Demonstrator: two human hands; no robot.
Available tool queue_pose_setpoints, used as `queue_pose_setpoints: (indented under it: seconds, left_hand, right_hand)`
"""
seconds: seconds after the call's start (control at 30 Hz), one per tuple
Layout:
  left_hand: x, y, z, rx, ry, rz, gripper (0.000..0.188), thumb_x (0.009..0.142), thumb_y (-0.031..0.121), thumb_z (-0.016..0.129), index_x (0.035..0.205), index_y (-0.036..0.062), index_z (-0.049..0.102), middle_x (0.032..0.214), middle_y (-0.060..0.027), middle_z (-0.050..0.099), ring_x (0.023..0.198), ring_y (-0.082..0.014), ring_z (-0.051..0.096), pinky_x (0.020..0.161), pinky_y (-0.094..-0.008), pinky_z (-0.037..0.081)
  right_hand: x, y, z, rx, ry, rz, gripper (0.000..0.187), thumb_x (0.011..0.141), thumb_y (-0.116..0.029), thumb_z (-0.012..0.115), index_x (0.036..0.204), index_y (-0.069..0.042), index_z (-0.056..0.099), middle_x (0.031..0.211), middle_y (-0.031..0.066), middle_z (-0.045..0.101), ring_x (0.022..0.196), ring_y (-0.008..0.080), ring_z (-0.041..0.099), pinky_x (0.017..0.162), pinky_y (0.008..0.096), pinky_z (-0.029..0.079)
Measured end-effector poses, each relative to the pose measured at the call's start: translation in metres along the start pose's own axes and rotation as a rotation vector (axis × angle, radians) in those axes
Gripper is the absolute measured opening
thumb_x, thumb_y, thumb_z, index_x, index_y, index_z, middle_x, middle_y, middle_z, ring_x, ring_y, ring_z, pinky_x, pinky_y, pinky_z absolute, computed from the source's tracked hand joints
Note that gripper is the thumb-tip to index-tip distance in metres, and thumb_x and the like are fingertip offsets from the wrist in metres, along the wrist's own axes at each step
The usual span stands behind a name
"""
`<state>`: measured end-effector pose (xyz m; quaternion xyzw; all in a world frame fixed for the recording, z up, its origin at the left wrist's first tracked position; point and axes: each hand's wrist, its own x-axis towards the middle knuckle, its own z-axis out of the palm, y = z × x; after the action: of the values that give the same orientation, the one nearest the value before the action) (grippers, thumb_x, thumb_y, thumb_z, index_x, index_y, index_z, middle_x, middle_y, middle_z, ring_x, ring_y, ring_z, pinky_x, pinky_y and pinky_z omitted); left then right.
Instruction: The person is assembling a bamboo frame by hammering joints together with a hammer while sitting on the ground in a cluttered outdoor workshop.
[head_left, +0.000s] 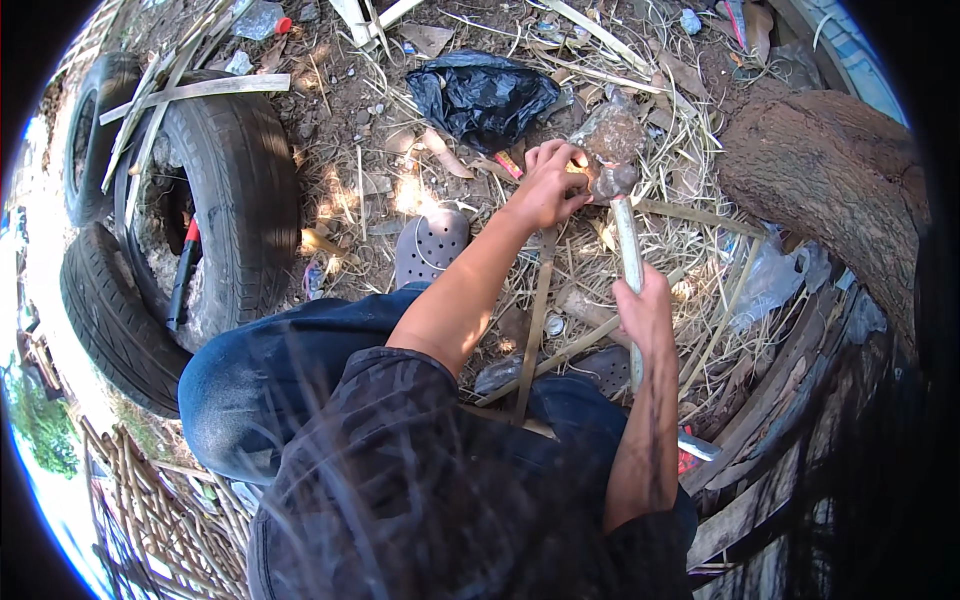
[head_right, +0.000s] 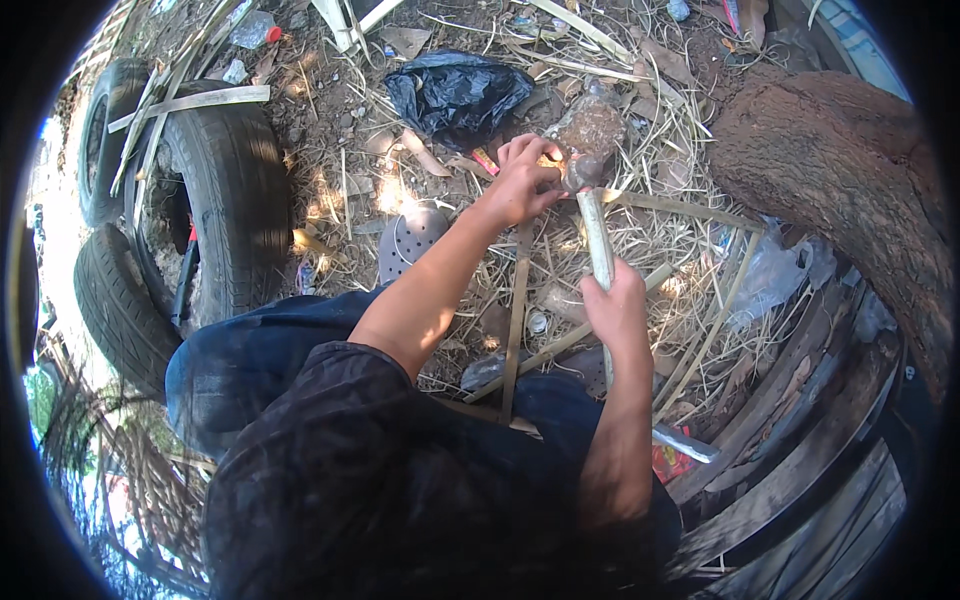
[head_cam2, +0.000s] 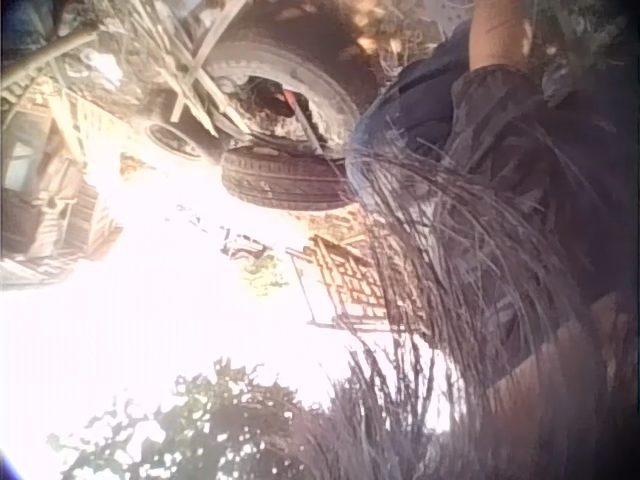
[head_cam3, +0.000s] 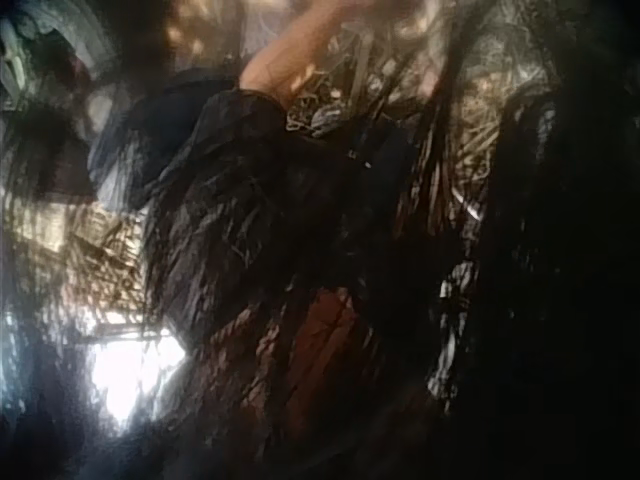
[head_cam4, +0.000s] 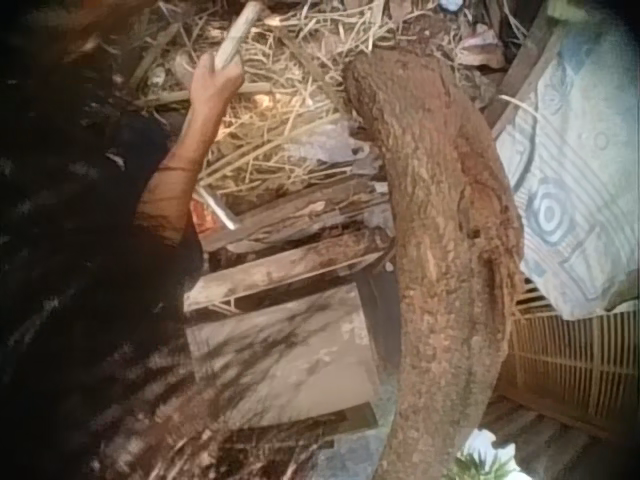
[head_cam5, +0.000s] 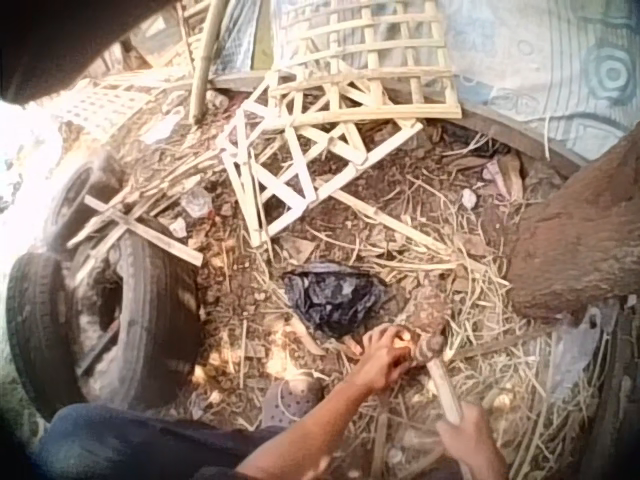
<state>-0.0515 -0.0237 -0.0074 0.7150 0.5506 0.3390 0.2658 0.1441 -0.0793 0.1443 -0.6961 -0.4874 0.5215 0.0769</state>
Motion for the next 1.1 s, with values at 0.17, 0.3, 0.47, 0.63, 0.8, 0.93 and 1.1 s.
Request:
queue_pose_setpoints:
  seconds: [0.17,0.3,0.47,0.63,0.8,0.93,1.1]
  left_hand:
    - [-0.002,0.004,0.003,-0.024,0.006,0.010,0.022,0.067,0.024,0.082,0.083,0.0120,0.073,0.122,-0.0092,0.055,0.125,-0.0332,0.040,0.101,-0.0479,0.029]
    - [-0.005,0.002,0.003,-0.036,-0.027,-0.019,0.024,0.068,0.024,0.082,0.087,0.0126,0.073,0.122,-0.0082,0.054,0.126,-0.0335,0.039,0.102,-0.0484,0.028]
    - [-0.004,0.002,0.004,-0.018,-0.009,0.010,0.020,0.069,0.026,0.081,0.081,0.0127,0.073,0.121,-0.0081,0.055,0.125,-0.0330,0.040,0.102,-0.0484,0.028]
    - [-0.001,0.003,0.000,0.000,-0.028,0.014,0.023,0.071,0.028,0.081,0.086,0.0129,0.074,0.121,-0.0086,0.055,0.126,-0.0331,0.040,0.103,-0.0478,0.028]
    - [-0.007,0.001,0.001,-0.004,0.022,0.031,0.022,0.068,0.022,0.080,0.087,0.0136,0.072,0.113,-0.0104,0.057,0.122,-0.0347,0.044,0.101,-0.0492,0.029]
    - [-0.003,0.008,0.006,-0.026,0.028,0.023,0.023,0.069,0.017,0.077,0.090,0.0137,0.070,0.111,-0.0095,0.057,0.122,-0.0337,0.044,0.099,-0.0505,0.029]
    - [0.000,0.004,0.005,0.025,-0.039,0.135,0.020,0.065,0.016,0.078,0.082,0.0137,0.067,0.107,-0.0051,0.057,0.119,-0.0325,0.047,0.096,-0.0505,0.030]
  right_hand:
    - [0.002,0.020,0.005,0.018,0.037,-0.069,0.010,0.077,-0.006,0.057,0.082,0.003,0.056,0.064,0.0095,0.053,0.057,0.0167,0.051,0.056,0.0356,0.044]
    - [0.001,0.019,0.008,0.025,0.044,-0.088,0.011,0.078,-0.007,0.057,0.079,0.003,0.054,0.064,0.0101,0.052,0.056,0.0190,0.050,0.056,0.0372,0.043]
    - [0.003,0.018,0.006,0.019,0.004,-0.023,0.008,0.078,-0.006,0.055,0.078,0.002,0.053,0.062,0.0069,0.050,0.055,0.0152,0.048,0.054,0.0345,0.042]
    - [-0.006,-0.009,0.002,0.109,0.017,0.046,0.005,0.079,-0.005,0.055,0.079,0.000,0.054,0.060,0.0032,0.050,0.049,0.0109,0.047,0.046,0.0306,0.039]
    - [-0.003,0.005,0.004,0.072,0.005,0.037,0.005,0.080,-0.006,0.055,0.080,0.000,0.054,0.059,0.0025,0.050,0.046,0.0111,0.048,0.043,0.0305,0.039]
    - [-0.002,0.007,0.004,0.110,-0.001,0.066,0.006,0.081,-0.006,0.054,0.082,0.000,0.054,0.059,0.0030,0.050,0.044,0.0116,0.048,0.040,0.0307,0.040]
    - [-0.004,-0.003,0.000,0.126,0.005,0.068,0.006,0.081,-0.006,0.054,0.084,-0.001,0.054,0.060,0.0022,0.050,0.043,0.0105,0.048,0.038,0.0292,0.039]
